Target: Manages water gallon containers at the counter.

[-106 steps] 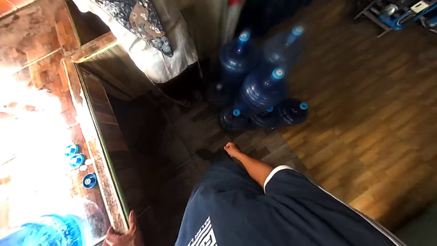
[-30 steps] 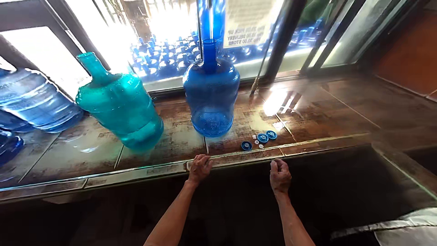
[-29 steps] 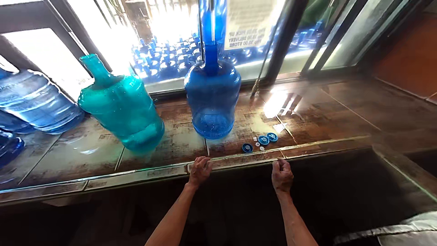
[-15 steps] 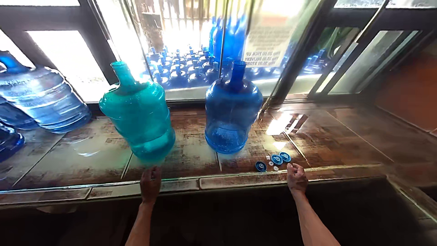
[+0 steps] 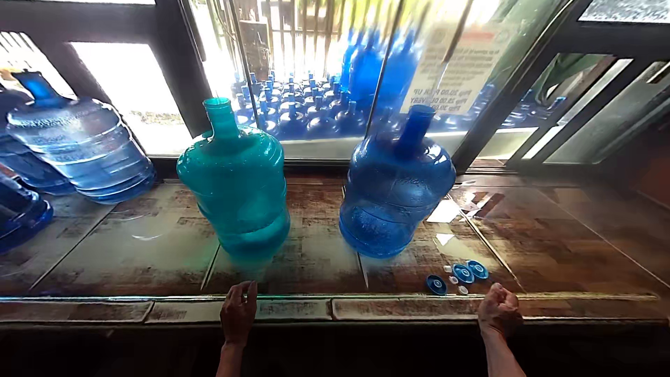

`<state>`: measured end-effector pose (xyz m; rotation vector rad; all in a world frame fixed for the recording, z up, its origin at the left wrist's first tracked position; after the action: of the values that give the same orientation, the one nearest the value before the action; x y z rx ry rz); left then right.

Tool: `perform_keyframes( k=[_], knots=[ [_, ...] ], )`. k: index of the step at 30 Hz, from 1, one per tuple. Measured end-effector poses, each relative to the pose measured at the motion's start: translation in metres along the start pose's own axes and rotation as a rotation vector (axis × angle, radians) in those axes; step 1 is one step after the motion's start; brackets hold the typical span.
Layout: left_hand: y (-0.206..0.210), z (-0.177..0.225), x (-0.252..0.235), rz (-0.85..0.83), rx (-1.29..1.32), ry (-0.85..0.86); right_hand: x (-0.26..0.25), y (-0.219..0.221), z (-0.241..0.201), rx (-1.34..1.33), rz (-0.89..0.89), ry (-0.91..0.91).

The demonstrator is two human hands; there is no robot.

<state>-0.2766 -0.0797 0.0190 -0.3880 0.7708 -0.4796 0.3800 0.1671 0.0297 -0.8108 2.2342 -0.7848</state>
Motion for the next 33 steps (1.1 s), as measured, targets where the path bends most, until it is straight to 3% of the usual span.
perform_keyframes(
  k=[33],
  knots=[
    [0.0045, -0.0041, 0.0037, 0.024, -0.053, 0.004, 0.0005, -0.0023, 0.0032, -0.057, 0.052, 0.035]
  ],
)
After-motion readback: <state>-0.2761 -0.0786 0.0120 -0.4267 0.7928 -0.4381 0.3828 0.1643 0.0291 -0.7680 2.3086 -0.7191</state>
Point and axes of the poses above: each hand's wrist, its own x-axis away from the middle knuckle, its own y-axis out of the palm, z = x × y, the point moved 6 cm from there along -x, towards the middle knuckle, and after that the axes turned 5 degrees about x, right-handed, at the moved point
